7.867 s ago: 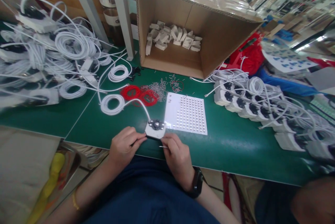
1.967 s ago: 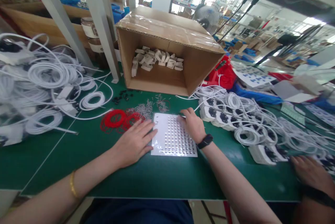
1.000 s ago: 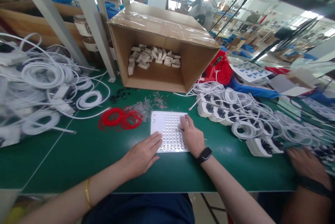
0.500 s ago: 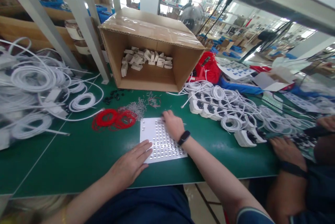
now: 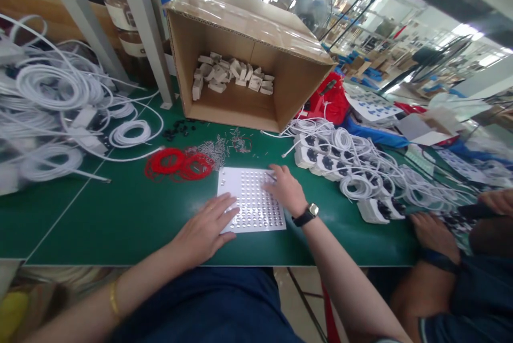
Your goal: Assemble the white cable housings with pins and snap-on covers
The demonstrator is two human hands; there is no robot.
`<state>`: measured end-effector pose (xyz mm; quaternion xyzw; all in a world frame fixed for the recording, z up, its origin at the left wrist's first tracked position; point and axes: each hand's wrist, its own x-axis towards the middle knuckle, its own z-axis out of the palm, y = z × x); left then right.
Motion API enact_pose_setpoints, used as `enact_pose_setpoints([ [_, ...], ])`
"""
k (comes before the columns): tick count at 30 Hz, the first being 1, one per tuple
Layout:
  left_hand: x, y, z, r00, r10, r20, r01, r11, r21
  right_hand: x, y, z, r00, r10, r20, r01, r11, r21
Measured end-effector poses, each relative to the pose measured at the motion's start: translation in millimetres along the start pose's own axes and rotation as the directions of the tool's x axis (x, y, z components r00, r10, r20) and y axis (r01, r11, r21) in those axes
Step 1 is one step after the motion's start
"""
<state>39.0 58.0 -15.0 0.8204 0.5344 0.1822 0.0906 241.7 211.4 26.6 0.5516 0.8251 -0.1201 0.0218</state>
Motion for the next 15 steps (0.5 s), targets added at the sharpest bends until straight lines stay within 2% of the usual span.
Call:
enact_pose_setpoints([
  [6,29,-35,-7.3,0.995,-0.059,0.075,0.046,0.985,0.165,13,-3,-5,0.994,-0.072,0.076,0.075,0.996,-0.041],
  [11,31,-61,-7.8,0.994,-0.103,-0.031,0.107,0.958,0.267,22,-1,-14,0.982,-0.142,0.122,0.150,0.987,-0.054],
  [15,27,-52,-11.5,0.975,-0.176,-0.137,0.210,0.932,0.296,33,0,-13,0.976,-0.154,0.153,0.158,0.987,-0.012],
])
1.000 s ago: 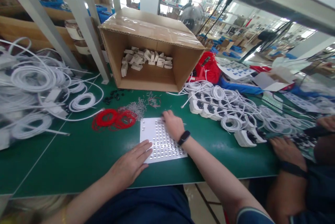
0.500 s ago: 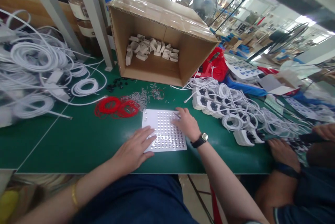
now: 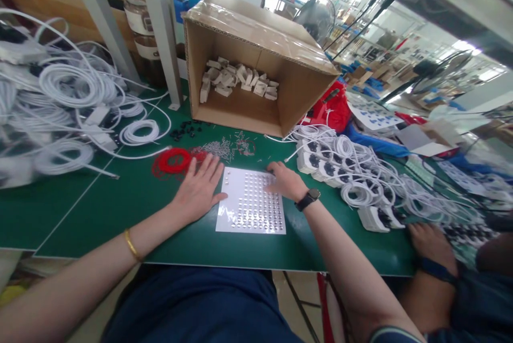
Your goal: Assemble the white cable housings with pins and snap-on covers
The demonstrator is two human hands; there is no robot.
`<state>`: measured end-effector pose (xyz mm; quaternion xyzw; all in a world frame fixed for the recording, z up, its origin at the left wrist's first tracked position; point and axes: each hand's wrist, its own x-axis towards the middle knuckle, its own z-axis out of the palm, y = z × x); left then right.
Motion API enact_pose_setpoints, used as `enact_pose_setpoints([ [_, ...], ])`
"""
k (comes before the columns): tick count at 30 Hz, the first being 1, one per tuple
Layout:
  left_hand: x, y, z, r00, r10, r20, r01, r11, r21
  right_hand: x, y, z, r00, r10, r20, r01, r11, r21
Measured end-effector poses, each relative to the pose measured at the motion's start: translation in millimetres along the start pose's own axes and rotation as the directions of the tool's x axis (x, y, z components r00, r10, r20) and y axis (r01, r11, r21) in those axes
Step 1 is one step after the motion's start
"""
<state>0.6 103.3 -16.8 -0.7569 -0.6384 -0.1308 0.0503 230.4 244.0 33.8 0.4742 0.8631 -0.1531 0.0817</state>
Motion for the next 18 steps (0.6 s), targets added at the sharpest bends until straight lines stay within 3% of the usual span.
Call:
enact_pose_setpoints([
  [5,-19,27,0.3,0.984,0.172,0.037,-0.167,0.980,-0.110,15,9,-3,1.000,0.020,0.010,-0.021,0.989,0.146],
  [9,-27,33,10.1,0.985,0.164,0.057,-0.152,0.974,-0.171,9,24,-14,1.000,0.018,0.024,-0.025,0.927,0.375],
  [14,-26,29,11.7,0.989,0.131,0.068,-0.112,0.965,-0.239,-26,31,-3,0.991,-0.015,0.132,-0.081,0.717,0.692],
  [18,-19,32,4.4,0.995,0.049,0.088,-0.014,0.933,-0.359,-44,5,26,0.987,-0.024,0.160,-0.124,0.521,0.844],
])
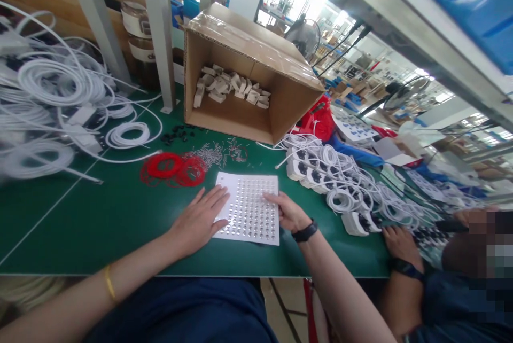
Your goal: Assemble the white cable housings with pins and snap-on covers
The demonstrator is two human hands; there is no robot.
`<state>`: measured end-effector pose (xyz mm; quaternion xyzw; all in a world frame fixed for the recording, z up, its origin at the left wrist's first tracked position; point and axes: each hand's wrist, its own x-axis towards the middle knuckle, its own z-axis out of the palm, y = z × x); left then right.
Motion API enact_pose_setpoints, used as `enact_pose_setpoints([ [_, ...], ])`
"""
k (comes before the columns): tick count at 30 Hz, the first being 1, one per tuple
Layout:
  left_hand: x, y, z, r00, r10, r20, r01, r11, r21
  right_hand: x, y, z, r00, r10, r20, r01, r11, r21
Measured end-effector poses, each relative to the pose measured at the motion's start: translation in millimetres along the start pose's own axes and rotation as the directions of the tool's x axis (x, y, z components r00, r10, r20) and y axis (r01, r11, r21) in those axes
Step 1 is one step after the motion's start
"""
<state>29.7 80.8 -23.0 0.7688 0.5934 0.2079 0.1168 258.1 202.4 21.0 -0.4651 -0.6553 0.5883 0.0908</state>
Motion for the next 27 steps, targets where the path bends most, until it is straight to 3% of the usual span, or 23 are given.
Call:
enact_pose_setpoints([
  [2,8,4,-6.9,0.992,-0.097,-0.084,0.088,0.990,-0.106,-4,-5,20,1.000,0.014,-0.014,-0.009,0.962,0.271],
  [4,17,9,-16.4,0.952,-0.218,-0.213,0.173,0.962,-0.211,-10,-17,34,0.997,0.041,-0.058,-0.003,0.837,0.547],
  [7,29,20,-31.6,0.881,-0.335,-0.335,0.233,0.922,-0.309,-31,-43,44,0.988,0.067,-0.137,0.046,0.727,0.685],
  [11,38,44,-45.1,0.894,-0.365,-0.258,0.208,0.850,-0.484,-63,-68,55,0.984,0.004,-0.180,0.128,0.688,0.715],
  [14,43,62,-49.9,0.878,-0.431,-0.208,0.186,0.708,-0.681,-72,-70,70,0.978,-0.040,-0.204,0.184,0.625,0.759],
  [17,46,72,-53.1,0.855,-0.492,-0.164,0.088,0.450,-0.889,-69,-57,80,0.968,-0.013,-0.252,0.213,0.579,0.787],
  [20,44,76,-54.7,0.895,-0.440,-0.071,-0.024,0.113,-0.993,-64,-41,80,0.969,0.035,-0.243,0.181,0.566,0.804],
  [22,41,77,-54.0,0.913,-0.406,-0.035,-0.051,-0.027,-0.998,-63,-32,76,0.976,0.043,-0.214,0.153,0.564,0.811],
  [24,37,79,-52.2,0.908,-0.419,-0.024,-0.050,-0.052,-0.997,-65,-26,73,0.980,0.048,-0.194,0.133,0.566,0.813],
  [27,33,82,-48.8,0.890,-0.456,-0.031,-0.025,0.019,-0.999,-69,-20,70,0.981,0.057,-0.185,0.118,0.580,0.806],
])
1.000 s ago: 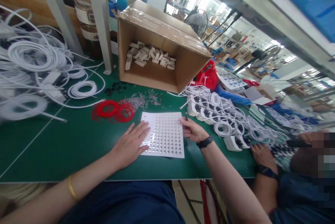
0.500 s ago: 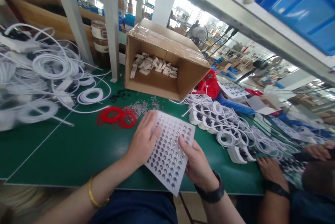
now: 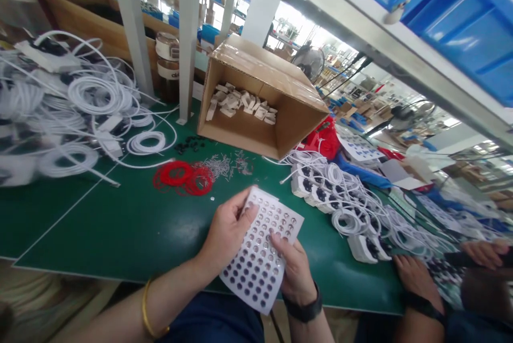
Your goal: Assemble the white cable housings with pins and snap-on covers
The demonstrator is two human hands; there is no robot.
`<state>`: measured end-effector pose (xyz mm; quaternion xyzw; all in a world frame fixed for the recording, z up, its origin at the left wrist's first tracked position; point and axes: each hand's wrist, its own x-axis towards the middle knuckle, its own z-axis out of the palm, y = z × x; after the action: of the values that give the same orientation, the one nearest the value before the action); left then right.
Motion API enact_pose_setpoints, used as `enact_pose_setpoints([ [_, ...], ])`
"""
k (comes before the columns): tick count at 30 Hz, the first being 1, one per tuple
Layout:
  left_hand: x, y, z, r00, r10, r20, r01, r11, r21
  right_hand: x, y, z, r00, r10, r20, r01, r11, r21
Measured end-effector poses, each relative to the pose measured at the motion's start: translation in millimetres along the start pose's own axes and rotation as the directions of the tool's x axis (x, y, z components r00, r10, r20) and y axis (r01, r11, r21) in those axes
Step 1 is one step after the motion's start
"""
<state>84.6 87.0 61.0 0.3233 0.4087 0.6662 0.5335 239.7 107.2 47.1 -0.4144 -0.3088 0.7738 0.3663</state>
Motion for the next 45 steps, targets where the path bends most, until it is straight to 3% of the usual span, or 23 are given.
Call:
enact_pose_setpoints([
  [8,-4,2,5.1,1.000,-0.009,0.006,0.009,1.000,0.025,-2,2,-9,1.000,-0.010,0.011,0.010,1.000,-0.029],
  [19,-5,2,6.2,0.997,-0.052,-0.049,0.055,0.996,0.063,-8,-1,-3,1.000,-0.015,0.006,0.015,1.000,-0.005],
  [25,-5,2,6.9,0.994,-0.107,0.027,0.109,0.989,-0.100,-3,-3,-9,0.998,-0.058,-0.013,0.059,0.998,0.012],
  [32,-7,3,7.0,0.992,-0.124,0.020,0.124,0.991,-0.044,-5,-4,-9,0.998,-0.065,-0.019,0.065,0.998,-0.005],
  [45,-4,-6,7.2,0.988,-0.151,-0.011,0.149,0.984,-0.094,-6,-1,-10,0.997,-0.074,-0.022,0.074,0.997,0.013],
])
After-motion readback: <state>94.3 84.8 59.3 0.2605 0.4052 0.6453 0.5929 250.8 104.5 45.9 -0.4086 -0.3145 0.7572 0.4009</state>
